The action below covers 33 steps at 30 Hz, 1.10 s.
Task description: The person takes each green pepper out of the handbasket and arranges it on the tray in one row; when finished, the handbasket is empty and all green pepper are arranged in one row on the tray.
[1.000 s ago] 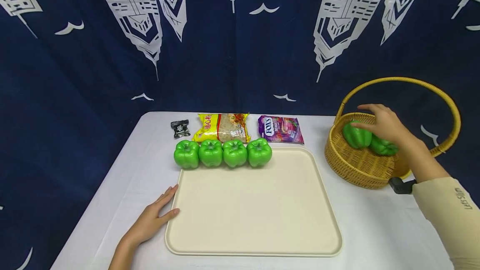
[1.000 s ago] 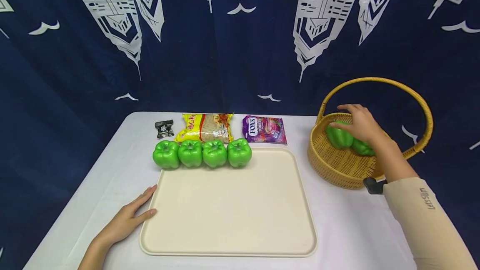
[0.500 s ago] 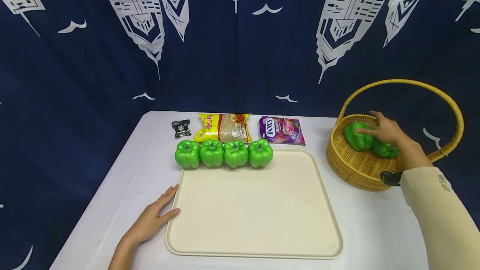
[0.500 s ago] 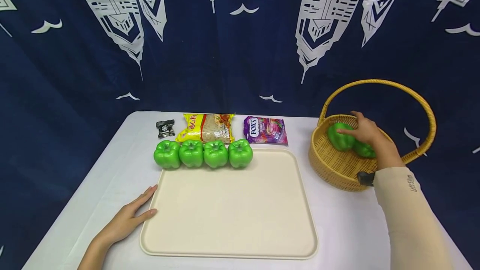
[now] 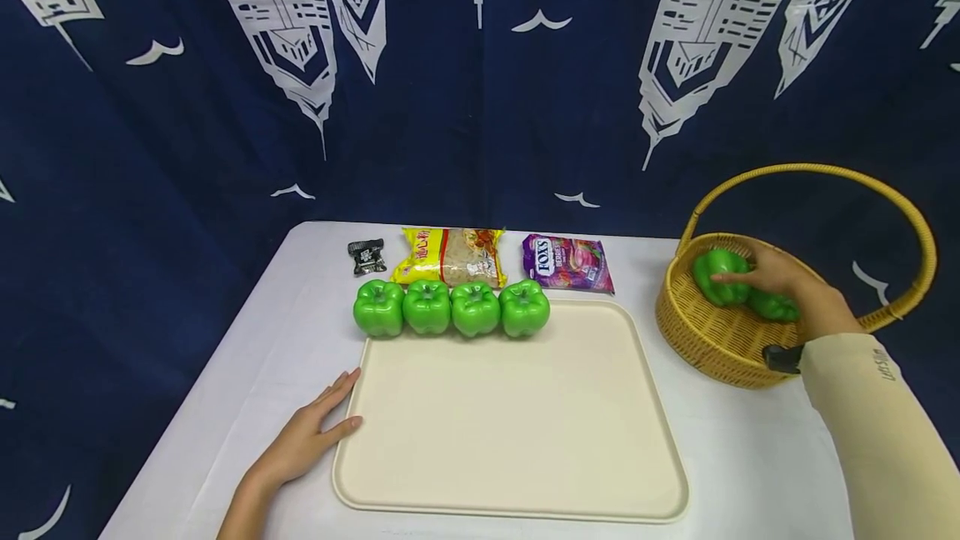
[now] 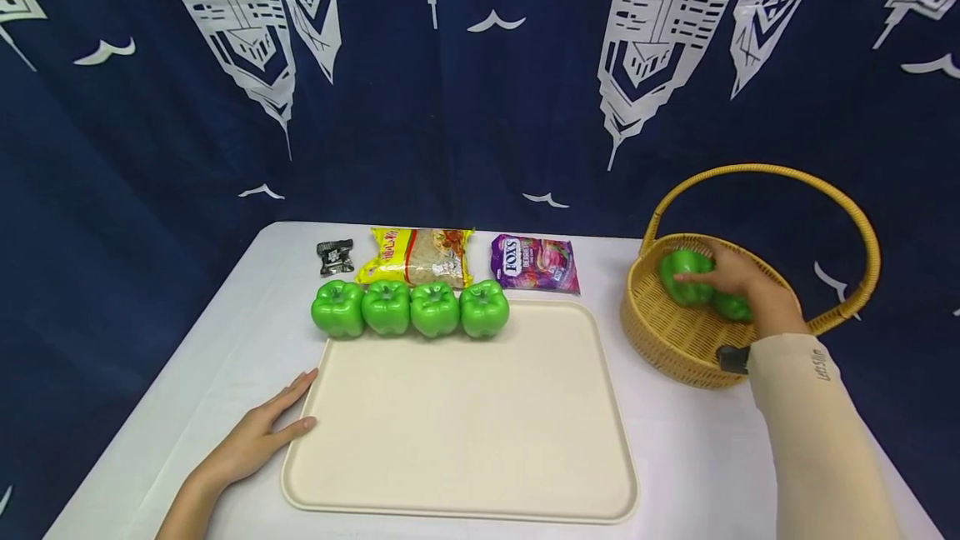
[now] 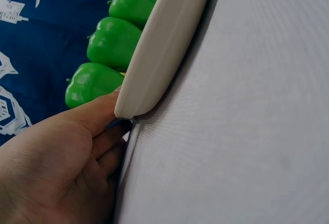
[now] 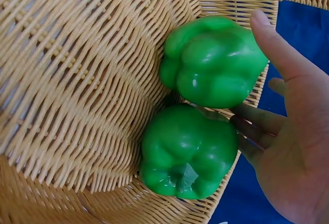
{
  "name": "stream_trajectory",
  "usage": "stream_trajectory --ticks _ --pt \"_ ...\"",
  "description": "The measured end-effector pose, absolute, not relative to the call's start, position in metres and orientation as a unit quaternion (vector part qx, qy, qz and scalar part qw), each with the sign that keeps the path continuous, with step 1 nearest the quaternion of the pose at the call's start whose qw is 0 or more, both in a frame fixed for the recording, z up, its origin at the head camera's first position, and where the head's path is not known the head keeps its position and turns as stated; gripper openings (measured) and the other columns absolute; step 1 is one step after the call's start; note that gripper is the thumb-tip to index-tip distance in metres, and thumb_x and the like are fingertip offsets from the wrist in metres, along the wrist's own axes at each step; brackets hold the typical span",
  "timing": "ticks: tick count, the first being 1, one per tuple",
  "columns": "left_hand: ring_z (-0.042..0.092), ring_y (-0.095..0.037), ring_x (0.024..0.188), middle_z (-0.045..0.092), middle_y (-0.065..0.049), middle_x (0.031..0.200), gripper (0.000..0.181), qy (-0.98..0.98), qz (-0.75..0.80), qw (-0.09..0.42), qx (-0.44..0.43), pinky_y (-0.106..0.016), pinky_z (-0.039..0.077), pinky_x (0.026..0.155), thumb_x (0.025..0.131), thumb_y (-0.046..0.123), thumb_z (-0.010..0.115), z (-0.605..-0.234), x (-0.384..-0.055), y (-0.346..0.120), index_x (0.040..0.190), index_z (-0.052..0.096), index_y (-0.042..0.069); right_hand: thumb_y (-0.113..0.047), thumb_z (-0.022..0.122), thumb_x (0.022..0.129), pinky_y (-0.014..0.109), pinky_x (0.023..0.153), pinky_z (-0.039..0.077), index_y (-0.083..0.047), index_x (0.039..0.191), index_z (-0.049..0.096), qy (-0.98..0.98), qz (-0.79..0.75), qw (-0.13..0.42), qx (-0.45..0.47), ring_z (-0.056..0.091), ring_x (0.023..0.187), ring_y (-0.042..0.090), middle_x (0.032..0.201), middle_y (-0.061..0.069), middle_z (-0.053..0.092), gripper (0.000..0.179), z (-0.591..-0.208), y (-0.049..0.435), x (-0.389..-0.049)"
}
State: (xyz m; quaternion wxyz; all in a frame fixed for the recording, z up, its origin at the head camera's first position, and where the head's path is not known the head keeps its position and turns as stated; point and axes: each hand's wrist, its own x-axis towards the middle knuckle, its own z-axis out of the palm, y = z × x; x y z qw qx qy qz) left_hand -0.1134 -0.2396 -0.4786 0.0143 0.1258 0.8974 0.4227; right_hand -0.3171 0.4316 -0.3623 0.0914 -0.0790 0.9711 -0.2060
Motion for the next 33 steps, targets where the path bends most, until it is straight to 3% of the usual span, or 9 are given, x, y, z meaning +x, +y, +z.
stream_trajectory --ticks 8,20,33 --pt "0.023 -0.040 0.133 0.028 -0.019 0.146 0.064 0.896 0.425 0.013 0.128 -0.062 0.021 0.101 0.088 0.036 0.060 -0.4775 -0.1133 -0.2398 0.144 0.034 0.016 -0.047 0.064 0.083 0.072 0.091 0.019 0.003 0.145 0.013 0.971 -0.188 0.122 -0.078 0.021 0.117 0.061 0.134 0.042 0.020 0.094 -0.3659 0.4366 -0.3169" --pt "0.023 -0.041 0.133 0.029 -0.019 0.146 0.064 0.896 0.424 0.009 0.130 -0.062 0.020 0.101 0.089 0.035 0.060 -0.4776 -0.1131 -0.2395 0.144 0.034 0.016 -0.043 0.069 0.081 0.070 0.091 0.023 0.002 0.139 0.032 0.971 -0.189 0.100 -0.107 0.029 0.117 0.056 0.133 0.038 0.031 0.082 -0.3632 0.4334 -0.3184" --pt "0.024 -0.041 0.133 0.028 -0.020 0.146 0.064 0.897 0.423 0.007 0.131 -0.062 0.021 0.101 0.089 0.035 0.060 -0.4785 -0.1129 -0.2399 0.144 0.034 0.015 -0.037 0.074 0.077 0.068 0.091 0.026 0.003 0.135 0.040 0.970 -0.183 0.085 -0.133 0.035 0.115 0.054 0.129 0.036 0.039 0.078 -0.3644 0.4350 -0.3196"
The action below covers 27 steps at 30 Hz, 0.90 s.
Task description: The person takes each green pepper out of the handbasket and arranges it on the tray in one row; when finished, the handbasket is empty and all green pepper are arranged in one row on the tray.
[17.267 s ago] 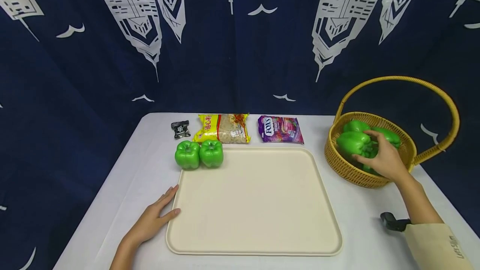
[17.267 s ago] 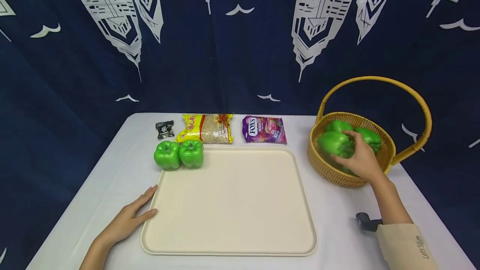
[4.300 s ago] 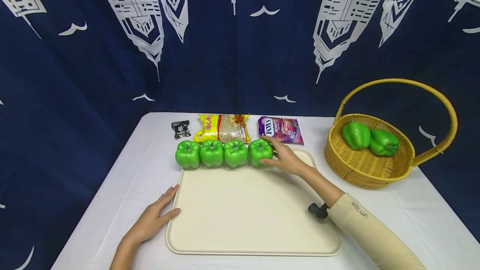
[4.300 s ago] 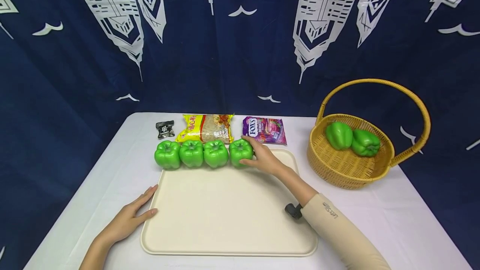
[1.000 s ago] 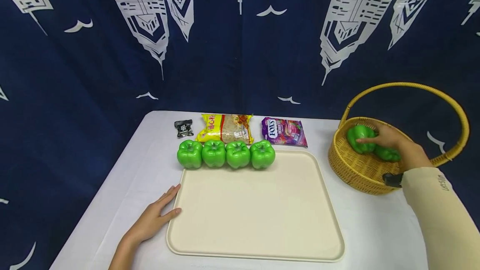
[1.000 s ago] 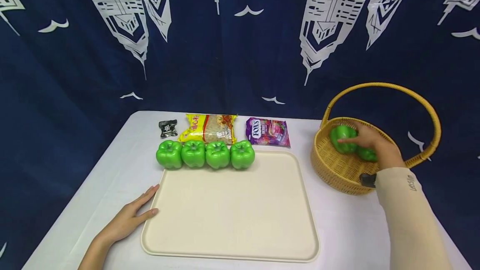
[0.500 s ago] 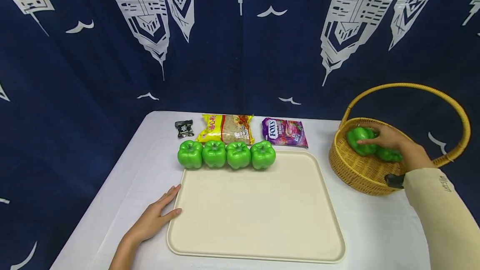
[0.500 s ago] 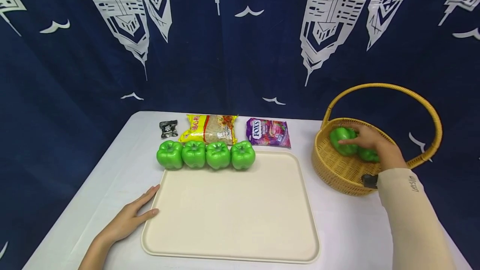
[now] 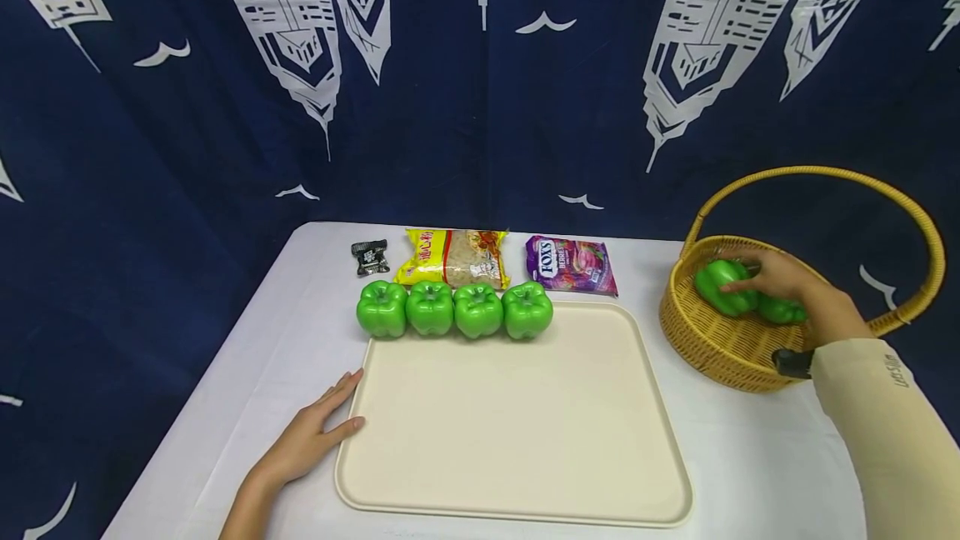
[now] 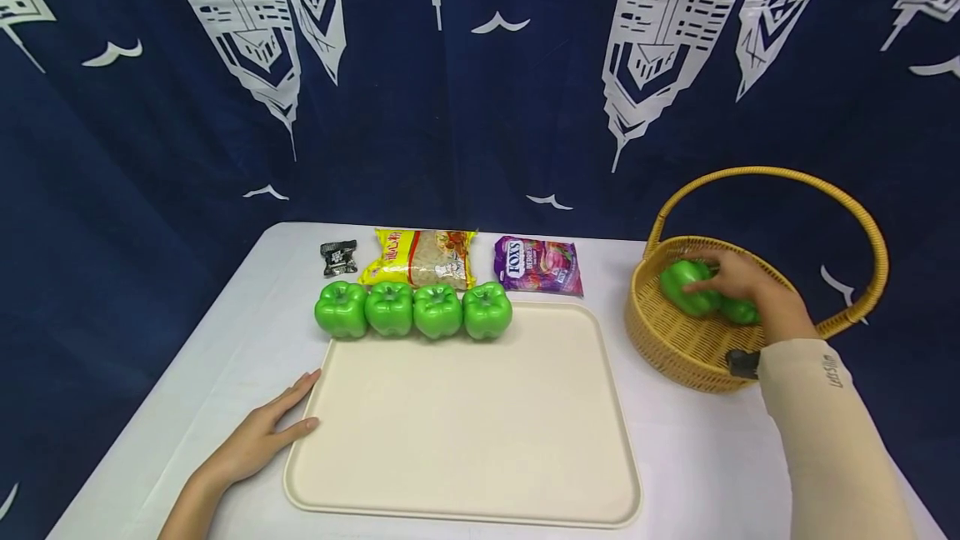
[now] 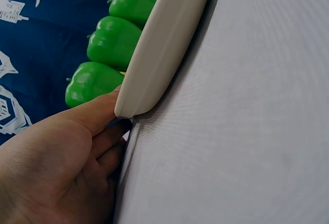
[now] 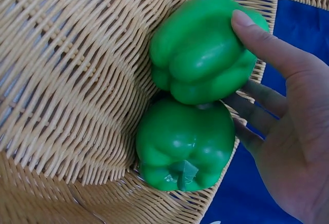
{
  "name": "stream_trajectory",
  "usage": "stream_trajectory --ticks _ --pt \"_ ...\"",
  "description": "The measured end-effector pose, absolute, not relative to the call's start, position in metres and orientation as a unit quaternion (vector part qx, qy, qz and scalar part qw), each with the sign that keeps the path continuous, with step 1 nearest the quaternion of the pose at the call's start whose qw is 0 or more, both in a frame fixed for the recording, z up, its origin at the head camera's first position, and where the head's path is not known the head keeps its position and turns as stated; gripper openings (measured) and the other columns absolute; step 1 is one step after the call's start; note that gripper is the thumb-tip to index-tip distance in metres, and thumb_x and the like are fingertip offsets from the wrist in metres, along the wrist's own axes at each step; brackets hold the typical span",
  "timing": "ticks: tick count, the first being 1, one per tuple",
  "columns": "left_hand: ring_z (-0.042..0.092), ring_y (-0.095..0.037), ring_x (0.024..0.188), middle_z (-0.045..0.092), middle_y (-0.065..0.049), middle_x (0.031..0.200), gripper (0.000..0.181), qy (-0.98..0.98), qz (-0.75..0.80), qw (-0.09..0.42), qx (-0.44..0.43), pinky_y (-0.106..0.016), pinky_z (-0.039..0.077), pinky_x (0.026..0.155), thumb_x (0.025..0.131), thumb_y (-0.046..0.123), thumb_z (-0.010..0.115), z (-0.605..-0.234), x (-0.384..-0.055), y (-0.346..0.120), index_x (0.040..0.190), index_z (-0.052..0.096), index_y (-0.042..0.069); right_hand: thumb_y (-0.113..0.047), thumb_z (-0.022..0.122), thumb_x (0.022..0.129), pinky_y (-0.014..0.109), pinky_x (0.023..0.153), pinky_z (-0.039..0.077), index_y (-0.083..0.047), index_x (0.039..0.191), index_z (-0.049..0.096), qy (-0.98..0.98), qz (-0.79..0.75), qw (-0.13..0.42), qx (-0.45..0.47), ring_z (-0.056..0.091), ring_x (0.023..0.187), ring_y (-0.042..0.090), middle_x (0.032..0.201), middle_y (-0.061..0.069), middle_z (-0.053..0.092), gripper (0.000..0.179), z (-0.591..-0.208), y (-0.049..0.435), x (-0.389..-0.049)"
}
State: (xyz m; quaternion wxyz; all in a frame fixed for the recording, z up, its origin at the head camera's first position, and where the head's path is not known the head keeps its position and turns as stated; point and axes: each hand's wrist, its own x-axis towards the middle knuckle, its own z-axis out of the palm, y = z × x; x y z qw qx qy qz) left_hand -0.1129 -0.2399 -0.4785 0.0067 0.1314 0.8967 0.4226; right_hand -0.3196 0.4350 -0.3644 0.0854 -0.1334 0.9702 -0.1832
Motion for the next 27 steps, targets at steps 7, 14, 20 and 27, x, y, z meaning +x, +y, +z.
stream_trajectory --ticks 7,14,20,27 --pt "0.024 -0.041 0.133 0.028 -0.019 0.146 0.064 0.897 0.423 0.010 0.129 -0.063 0.021 0.101 0.089 0.036 0.060 -0.478 -0.113 -0.239 0.144 0.034 0.016 -0.038 0.074 0.077 0.068 0.091 0.025 0.005 0.133 0.043 0.968 -0.187 0.099 -0.134 0.032 0.116 0.055 0.134 0.035 0.034 0.077 -0.363 0.431 -0.319" --pt "0.024 -0.040 0.132 0.029 -0.019 0.146 0.064 0.898 0.420 0.005 0.131 -0.063 0.022 0.100 0.089 0.035 0.060 -0.478 -0.113 -0.239 0.144 0.035 0.015 -0.043 0.073 0.076 0.067 0.090 0.029 0.002 0.133 0.044 0.970 -0.187 0.100 -0.119 0.037 0.114 0.054 0.131 0.035 0.039 0.078 -0.363 0.428 -0.320" --pt "0.025 -0.040 0.132 0.029 -0.019 0.146 0.064 0.899 0.416 0.001 0.134 -0.062 0.022 0.101 0.089 0.035 0.060 -0.479 -0.114 -0.240 0.144 0.034 0.015 -0.053 0.071 0.073 0.067 0.085 0.032 -0.004 0.134 0.045 0.977 -0.166 0.100 -0.093 0.037 0.113 0.053 0.131 0.033 0.039 0.082 -0.358 0.430 -0.319" --pt "0.025 -0.041 0.132 0.029 -0.019 0.145 0.064 0.901 0.414 0.002 0.131 -0.063 0.021 0.101 0.089 0.036 0.060 -0.480 -0.115 -0.240 0.144 0.034 0.015 -0.047 0.075 0.072 0.063 0.081 0.039 -0.004 0.127 0.050 0.978 -0.170 0.060 -0.104 0.043 0.109 0.053 0.128 0.031 0.043 0.074 -0.343 0.430 -0.311"
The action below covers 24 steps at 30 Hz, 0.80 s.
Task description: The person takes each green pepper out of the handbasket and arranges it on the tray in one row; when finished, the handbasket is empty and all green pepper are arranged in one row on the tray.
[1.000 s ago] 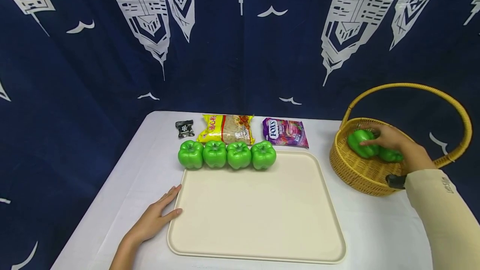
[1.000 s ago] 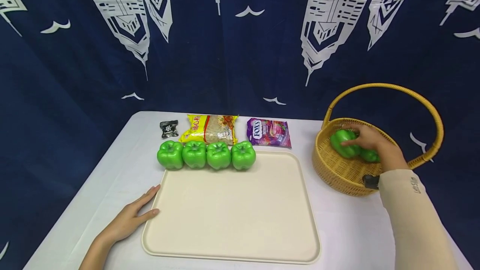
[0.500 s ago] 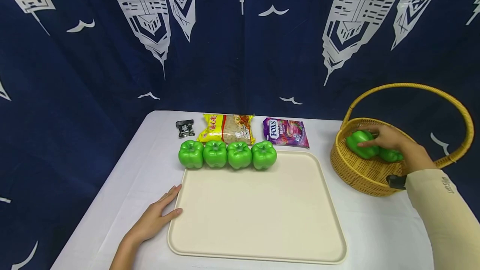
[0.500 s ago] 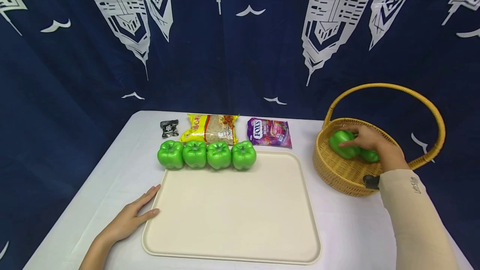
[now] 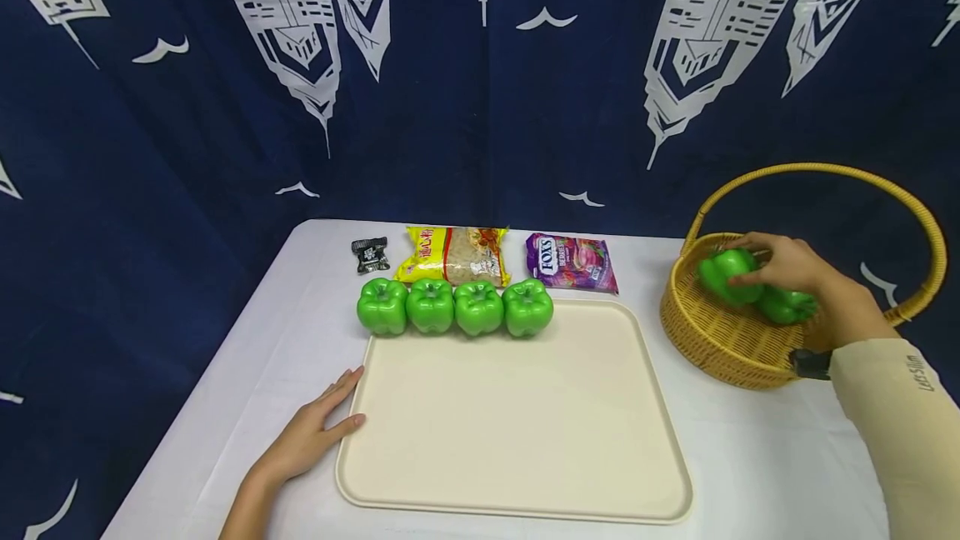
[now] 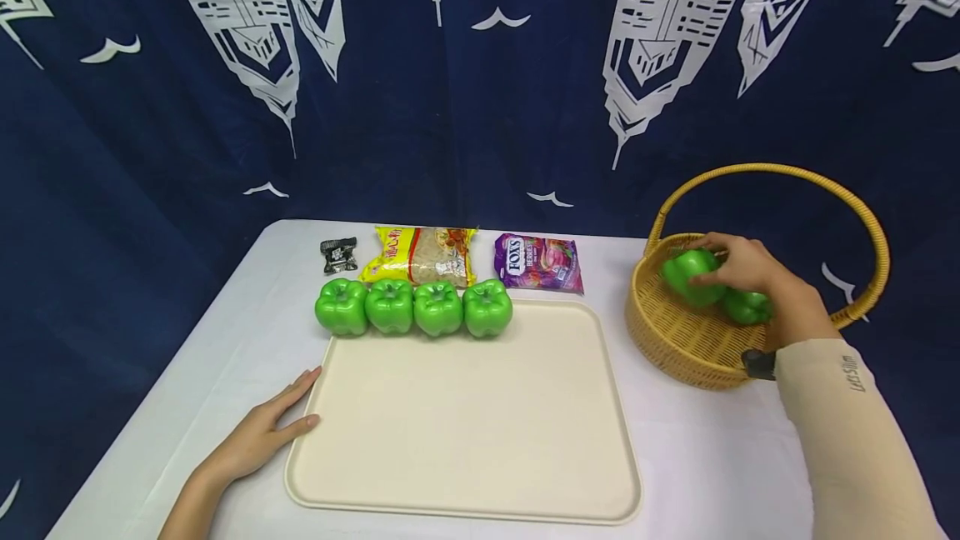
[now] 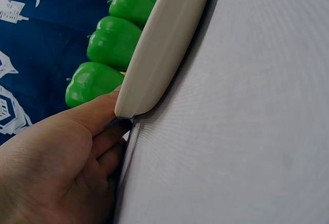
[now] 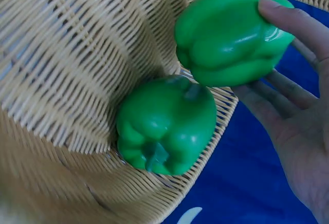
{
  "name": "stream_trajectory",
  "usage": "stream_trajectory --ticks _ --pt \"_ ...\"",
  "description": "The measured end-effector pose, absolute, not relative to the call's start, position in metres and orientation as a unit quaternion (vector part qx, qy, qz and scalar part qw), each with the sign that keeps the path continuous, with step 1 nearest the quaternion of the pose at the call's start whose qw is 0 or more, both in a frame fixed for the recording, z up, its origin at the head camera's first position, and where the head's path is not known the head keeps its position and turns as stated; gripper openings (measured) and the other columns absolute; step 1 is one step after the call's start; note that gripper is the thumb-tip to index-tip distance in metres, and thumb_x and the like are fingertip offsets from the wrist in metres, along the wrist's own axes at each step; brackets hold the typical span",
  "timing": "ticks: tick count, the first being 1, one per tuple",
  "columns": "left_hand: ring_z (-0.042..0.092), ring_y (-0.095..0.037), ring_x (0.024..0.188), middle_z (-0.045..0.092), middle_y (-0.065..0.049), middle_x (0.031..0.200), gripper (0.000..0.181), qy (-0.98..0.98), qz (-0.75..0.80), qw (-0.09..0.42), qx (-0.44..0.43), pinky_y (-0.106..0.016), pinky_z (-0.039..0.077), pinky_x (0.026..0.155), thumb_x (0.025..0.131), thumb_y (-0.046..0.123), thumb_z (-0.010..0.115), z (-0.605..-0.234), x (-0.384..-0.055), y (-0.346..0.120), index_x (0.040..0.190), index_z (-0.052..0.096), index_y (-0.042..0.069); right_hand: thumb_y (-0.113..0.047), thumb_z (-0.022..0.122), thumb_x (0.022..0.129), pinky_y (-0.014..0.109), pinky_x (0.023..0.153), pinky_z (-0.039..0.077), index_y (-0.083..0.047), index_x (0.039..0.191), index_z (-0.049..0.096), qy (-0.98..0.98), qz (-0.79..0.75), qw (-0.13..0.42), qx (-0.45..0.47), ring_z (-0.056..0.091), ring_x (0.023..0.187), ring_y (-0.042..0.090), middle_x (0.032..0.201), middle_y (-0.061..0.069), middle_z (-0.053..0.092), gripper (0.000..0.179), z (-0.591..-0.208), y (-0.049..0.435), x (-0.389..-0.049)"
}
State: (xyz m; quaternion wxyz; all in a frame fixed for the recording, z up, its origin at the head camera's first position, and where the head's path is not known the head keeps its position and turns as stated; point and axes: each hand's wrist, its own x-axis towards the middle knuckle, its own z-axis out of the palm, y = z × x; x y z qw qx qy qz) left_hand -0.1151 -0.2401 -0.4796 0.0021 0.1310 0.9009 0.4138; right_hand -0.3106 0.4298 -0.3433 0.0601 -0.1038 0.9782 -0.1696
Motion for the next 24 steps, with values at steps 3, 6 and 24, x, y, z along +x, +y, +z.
stream_trajectory --ticks 3,6,24 --pt "0.024 -0.041 0.132 0.028 -0.019 0.146 0.065 0.901 0.414 0.006 0.128 -0.062 0.020 0.101 0.089 0.037 0.060 -0.480 -0.115 -0.240 0.144 0.034 0.016 -0.042 0.077 0.073 0.063 0.081 0.039 -0.005 0.127 0.048 0.977 -0.178 0.045 -0.106 0.043 0.110 0.053 0.128 0.031 0.042 0.072 -0.339 0.429 -0.306" --pt "0.024 -0.040 0.133 0.028 -0.019 0.146 0.065 0.901 0.414 0.009 0.125 -0.062 0.020 0.101 0.088 0.038 0.060 -0.479 -0.115 -0.240 0.144 0.034 0.017 -0.039 0.077 0.073 0.066 0.083 0.037 -0.005 0.133 0.042 0.977 -0.181 0.037 -0.106 0.041 0.112 0.053 0.129 0.030 0.040 0.077 -0.336 0.428 -0.302" --pt "0.023 -0.040 0.133 0.027 -0.019 0.147 0.065 0.900 0.417 0.015 0.123 -0.063 0.020 0.101 0.089 0.037 0.060 -0.479 -0.114 -0.239 0.144 0.033 0.017 -0.018 0.082 0.069 0.066 0.084 0.035 0.001 0.130 0.034 0.960 -0.235 -0.029 -0.150 0.037 0.114 0.050 0.127 0.027 0.037 0.080 -0.330 0.406 -0.275"
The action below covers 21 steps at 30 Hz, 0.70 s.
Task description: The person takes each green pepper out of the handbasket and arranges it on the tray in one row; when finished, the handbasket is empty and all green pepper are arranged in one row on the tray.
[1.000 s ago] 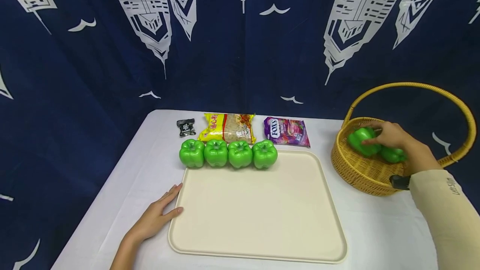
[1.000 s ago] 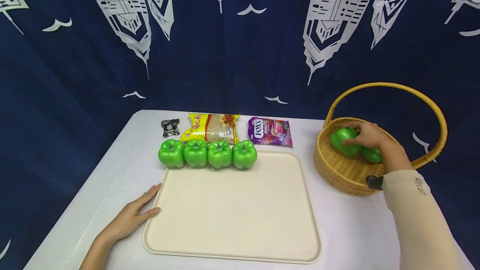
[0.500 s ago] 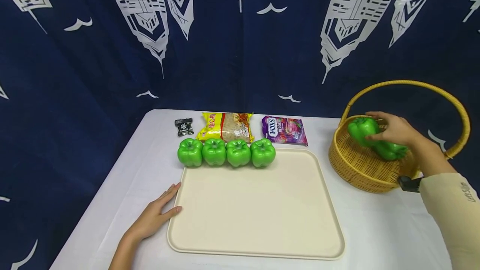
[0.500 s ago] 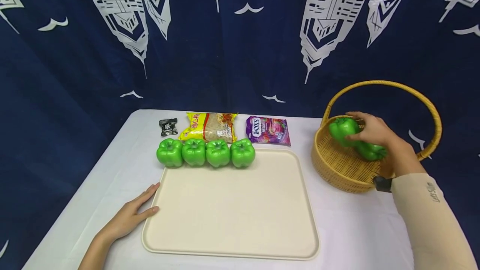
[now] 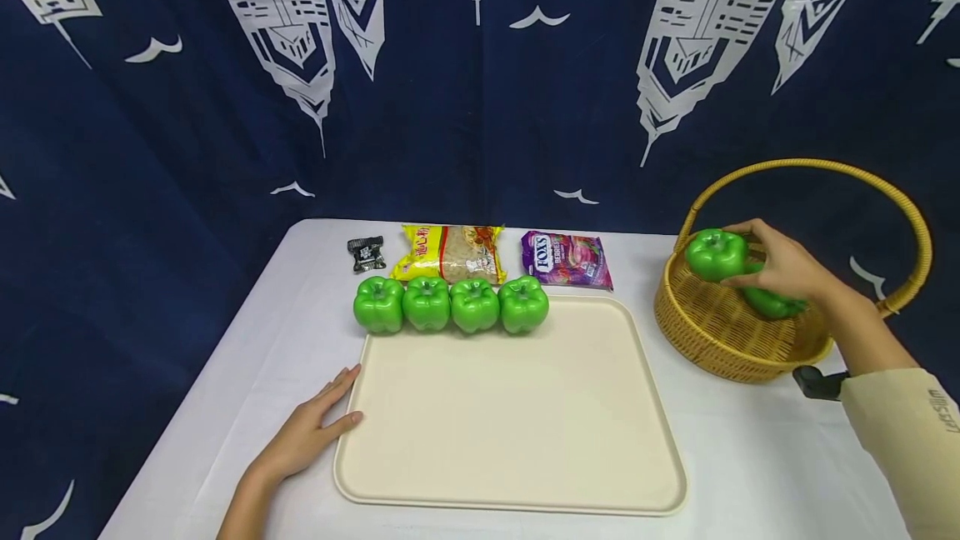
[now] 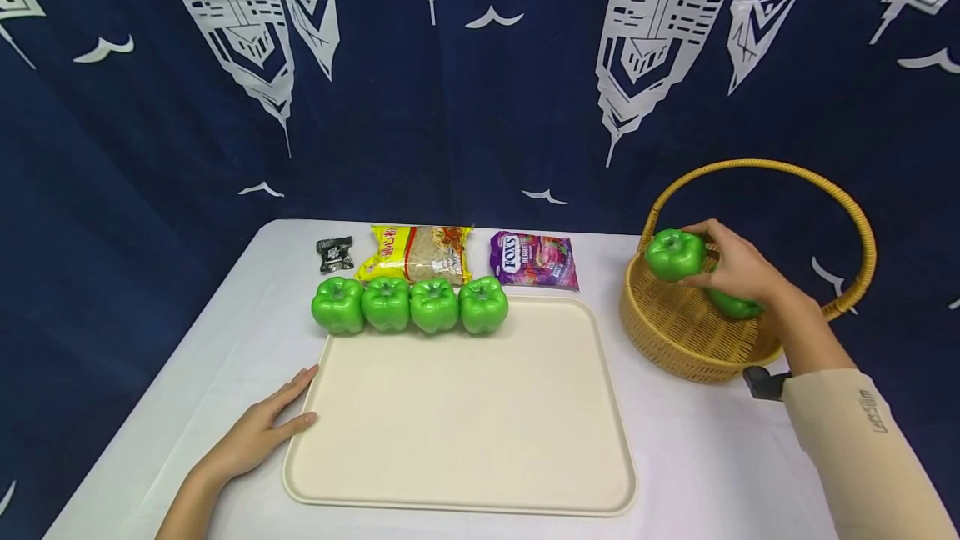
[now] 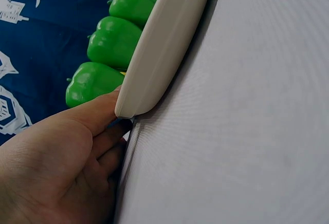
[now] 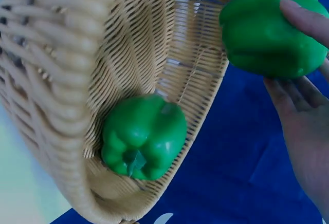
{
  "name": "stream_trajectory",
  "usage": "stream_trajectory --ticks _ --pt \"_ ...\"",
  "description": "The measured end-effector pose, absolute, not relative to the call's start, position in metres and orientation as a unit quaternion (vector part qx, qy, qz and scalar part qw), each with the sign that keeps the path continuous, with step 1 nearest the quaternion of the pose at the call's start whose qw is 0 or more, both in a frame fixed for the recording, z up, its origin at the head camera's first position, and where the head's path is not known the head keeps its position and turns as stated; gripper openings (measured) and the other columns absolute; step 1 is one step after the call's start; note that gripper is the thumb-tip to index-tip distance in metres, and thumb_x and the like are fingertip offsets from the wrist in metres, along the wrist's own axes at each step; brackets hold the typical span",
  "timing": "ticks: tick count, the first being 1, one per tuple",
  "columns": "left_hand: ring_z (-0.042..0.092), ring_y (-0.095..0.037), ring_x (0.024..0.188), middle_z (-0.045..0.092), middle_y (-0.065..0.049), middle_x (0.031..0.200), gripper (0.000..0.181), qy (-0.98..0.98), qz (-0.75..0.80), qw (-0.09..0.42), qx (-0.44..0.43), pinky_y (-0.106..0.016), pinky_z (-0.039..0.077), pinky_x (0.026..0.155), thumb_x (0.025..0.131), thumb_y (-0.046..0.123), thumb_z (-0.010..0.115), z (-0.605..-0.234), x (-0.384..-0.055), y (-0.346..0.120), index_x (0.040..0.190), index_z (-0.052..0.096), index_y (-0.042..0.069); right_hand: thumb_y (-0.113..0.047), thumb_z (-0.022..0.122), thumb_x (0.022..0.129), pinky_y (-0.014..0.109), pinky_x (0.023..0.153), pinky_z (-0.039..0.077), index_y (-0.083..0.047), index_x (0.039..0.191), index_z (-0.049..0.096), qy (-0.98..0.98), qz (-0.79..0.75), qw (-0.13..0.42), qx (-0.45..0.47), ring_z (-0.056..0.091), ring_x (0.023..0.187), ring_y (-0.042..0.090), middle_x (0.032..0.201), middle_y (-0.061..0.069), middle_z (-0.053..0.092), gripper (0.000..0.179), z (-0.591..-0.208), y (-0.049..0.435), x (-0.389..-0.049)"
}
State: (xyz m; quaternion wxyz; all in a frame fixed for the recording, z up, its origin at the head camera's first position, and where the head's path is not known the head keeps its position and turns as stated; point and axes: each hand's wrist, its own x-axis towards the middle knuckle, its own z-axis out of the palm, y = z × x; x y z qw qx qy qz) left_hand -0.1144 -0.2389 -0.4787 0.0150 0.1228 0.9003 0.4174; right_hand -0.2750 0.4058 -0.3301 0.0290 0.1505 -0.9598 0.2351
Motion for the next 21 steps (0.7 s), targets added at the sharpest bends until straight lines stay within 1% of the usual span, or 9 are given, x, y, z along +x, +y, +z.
stream_trajectory --ticks 4,6,8,11,14,15,17,21 --pt "0.022 -0.041 0.133 0.027 -0.019 0.146 0.065 0.901 0.417 0.016 0.121 -0.063 0.019 0.101 0.089 0.037 0.060 -0.478 -0.114 -0.239 0.144 0.033 0.017 -0.019 0.081 0.072 0.067 0.086 0.032 -0.002 0.131 0.030 -0.949 0.265 0.025 0.168 0.037 0.114 0.050 0.134 0.025 0.034 0.080 -0.330 0.396 -0.266" --pt "0.022 -0.041 0.133 0.027 -0.019 0.146 0.065 0.901 0.417 0.016 0.121 -0.063 0.020 0.101 0.089 0.037 0.060 -0.478 -0.114 -0.239 0.144 0.034 0.017 -0.015 0.080 0.072 0.066 0.086 0.033 -0.001 0.132 0.030 -0.941 0.281 0.032 0.184 0.040 0.113 0.048 0.135 0.024 0.035 0.079 -0.330 0.389 -0.260" --pt "0.023 -0.041 0.133 0.027 -0.019 0.146 0.065 0.902 0.415 0.014 0.121 -0.062 0.020 0.101 0.089 0.037 0.060 -0.478 -0.114 -0.239 0.144 0.033 0.017 -0.010 0.080 0.071 0.065 0.086 0.034 -0.001 0.133 0.029 -0.937 0.285 0.043 0.195 0.041 0.111 0.046 0.132 0.023 0.036 0.080 -0.331 0.382 -0.255" --pt "0.023 -0.041 0.133 0.027 -0.019 0.146 0.065 0.902 0.413 0.013 0.123 -0.062 0.020 0.101 0.089 0.038 0.060 -0.479 -0.115 -0.239 0.144 0.033 0.017 0.001 0.079 0.066 0.065 0.085 0.035 0.000 0.135 0.030 -0.931 0.288 0.066 0.212 0.041 0.109 0.040 0.127 0.022 0.038 0.085 -0.333 0.373 -0.247" --pt "0.023 -0.041 0.133 0.027 -0.019 0.146 0.065 0.902 0.414 0.014 0.122 -0.062 0.020 0.101 0.089 0.037 0.060 -0.479 -0.115 -0.239 0.144 0.033 0.017 0.006 0.079 0.060 0.064 0.083 0.035 -0.004 0.138 0.033 -0.928 0.281 0.090 0.229 0.039 0.108 0.034 0.126 0.019 0.039 0.091 -0.334 0.366 -0.243" --pt "0.023 -0.041 0.133 0.027 -0.019 0.146 0.065 0.902 0.415 0.015 0.121 -0.062 0.020 0.101 0.089 0.037 0.060 -0.479 -0.115 -0.238 0.144 0.033 0.017 0.007 0.080 0.059 0.061 0.082 0.036 -0.005 0.137 0.036 -0.925 0.277 0.100 0.238 0.038 0.107 0.030 0.125 0.017 0.039 0.091 -0.334 0.363 -0.241" --pt "0.022 -0.041 0.133 0.027 -0.019 0.147 0.065 0.901 0.416 0.016 0.119 -0.062 0.020 0.101 0.089 0.037 0.060 -0.479 -0.115 -0.238 0.144 0.033 0.017 0.004 0.082 0.058 0.058 0.082 0.036 -0.009 0.137 0.039 -0.923 0.274 0.110 0.247 0.037 0.106 0.027 0.125 0.013 0.039 0.091 -0.335 0.359 -0.239" --pt "0.023 -0.041 0.133 0.027 -0.020 0.147 0.065 0.902 0.415 0.016 0.119 -0.063 0.020 0.101 0.089 0.037 0.060 -0.479 -0.114 -0.239 0.144 0.033 0.017 -0.007 0.085 0.061 0.055 0.084 0.037 -0.010 0.137 0.039 -0.923 0.276 0.105 0.247 0.038 0.108 0.026 0.126 0.010 0.038 0.089 -0.337 0.350 -0.233"
